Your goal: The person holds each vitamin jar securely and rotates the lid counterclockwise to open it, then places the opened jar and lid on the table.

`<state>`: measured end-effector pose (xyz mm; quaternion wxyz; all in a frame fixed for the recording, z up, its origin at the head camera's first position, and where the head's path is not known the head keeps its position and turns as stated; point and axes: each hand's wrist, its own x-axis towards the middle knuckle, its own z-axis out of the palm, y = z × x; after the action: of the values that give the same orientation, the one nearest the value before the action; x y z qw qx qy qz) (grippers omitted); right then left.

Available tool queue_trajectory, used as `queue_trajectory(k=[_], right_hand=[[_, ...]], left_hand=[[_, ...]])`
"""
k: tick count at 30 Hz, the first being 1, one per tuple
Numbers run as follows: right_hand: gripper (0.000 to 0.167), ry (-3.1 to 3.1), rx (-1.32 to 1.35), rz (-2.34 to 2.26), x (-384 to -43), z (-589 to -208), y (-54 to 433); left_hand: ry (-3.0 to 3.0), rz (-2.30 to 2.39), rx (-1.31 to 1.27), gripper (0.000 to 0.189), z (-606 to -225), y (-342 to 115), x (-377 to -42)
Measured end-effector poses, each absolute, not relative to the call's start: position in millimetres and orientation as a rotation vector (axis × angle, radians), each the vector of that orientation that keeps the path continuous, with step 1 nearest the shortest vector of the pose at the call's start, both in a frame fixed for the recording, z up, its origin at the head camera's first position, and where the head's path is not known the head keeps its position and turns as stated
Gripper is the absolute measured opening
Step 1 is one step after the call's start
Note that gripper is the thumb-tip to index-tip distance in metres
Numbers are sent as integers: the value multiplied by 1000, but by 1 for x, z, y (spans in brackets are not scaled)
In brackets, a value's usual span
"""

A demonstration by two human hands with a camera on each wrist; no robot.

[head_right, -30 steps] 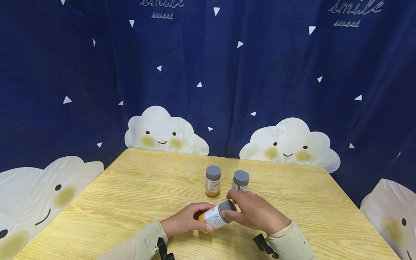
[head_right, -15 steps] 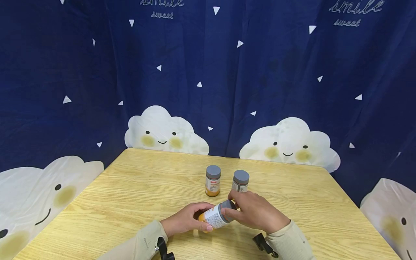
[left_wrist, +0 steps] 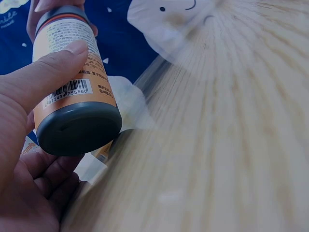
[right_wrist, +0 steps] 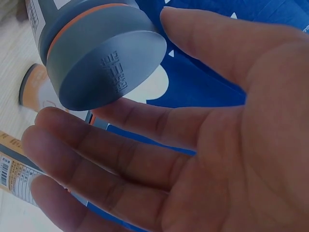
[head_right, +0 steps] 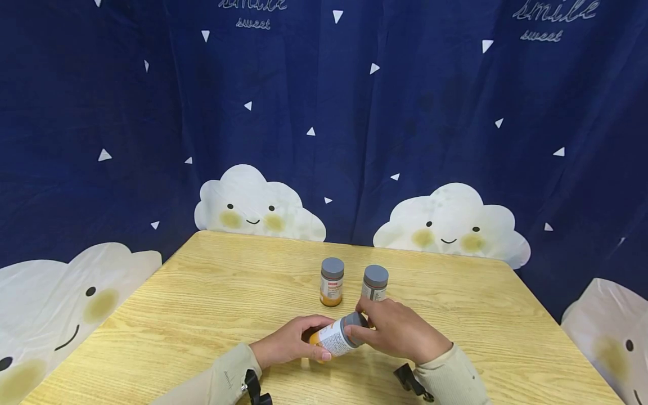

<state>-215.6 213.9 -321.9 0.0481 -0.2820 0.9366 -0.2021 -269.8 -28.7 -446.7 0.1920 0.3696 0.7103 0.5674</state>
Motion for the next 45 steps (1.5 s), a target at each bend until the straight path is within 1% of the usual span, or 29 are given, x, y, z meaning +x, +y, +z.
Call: queue_trajectory(k=[12,39,45], right_hand=[[43,2959,-700,-548,-214,-318,211],[45,2930,-775,-528,-213,-322,212],[46,2933,-753,-526,-214,-321,212]], left_hand=[[1980,1603,1036,52,-447,-29,-269],[1991,1600,1023,52,-449,-28,-271],[1977,1607,1033,52,-450,-28,-271]])
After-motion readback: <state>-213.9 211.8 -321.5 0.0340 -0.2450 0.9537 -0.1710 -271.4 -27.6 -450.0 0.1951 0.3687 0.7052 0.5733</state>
